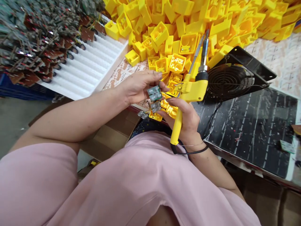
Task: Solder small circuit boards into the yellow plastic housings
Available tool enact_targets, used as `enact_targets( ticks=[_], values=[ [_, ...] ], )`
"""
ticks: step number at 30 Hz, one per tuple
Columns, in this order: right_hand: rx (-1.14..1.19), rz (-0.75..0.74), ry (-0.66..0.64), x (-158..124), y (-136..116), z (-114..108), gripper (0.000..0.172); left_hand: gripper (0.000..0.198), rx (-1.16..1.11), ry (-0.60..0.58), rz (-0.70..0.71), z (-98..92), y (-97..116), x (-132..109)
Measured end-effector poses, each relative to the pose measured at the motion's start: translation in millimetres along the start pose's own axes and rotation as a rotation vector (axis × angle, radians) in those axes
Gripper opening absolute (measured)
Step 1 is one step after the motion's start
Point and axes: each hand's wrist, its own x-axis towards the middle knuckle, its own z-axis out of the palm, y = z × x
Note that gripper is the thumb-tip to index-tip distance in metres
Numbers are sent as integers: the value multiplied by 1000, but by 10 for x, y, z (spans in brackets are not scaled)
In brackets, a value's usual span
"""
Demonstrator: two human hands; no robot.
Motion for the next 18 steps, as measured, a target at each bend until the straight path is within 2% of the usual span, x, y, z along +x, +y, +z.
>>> enact_targets(
  ticks=[3, 5, 8, 10, 14, 18],
  values=[
    [27, 43, 41, 49, -7, 31, 35, 21, 59, -1, 33, 23, -22, -49],
    [84, 99, 37, 84, -2, -8, 36, 16, 108, -19, 76, 42, -27, -110],
    [153, 150, 11, 118, 0, -90, 40, 26, 246, -86, 170, 86, 18, -227],
    [148, 152, 10, 114, -11, -121, 41, 26, 345, -118, 227, 120, 70, -300],
    [128, 131, 15, 51, -25, -137, 43, 13, 620, -51, 316, 186, 116, -377],
    [45, 100, -12, -50, 10, -299, 30, 19, 874, -37, 409, 262, 16, -364]
  ],
)
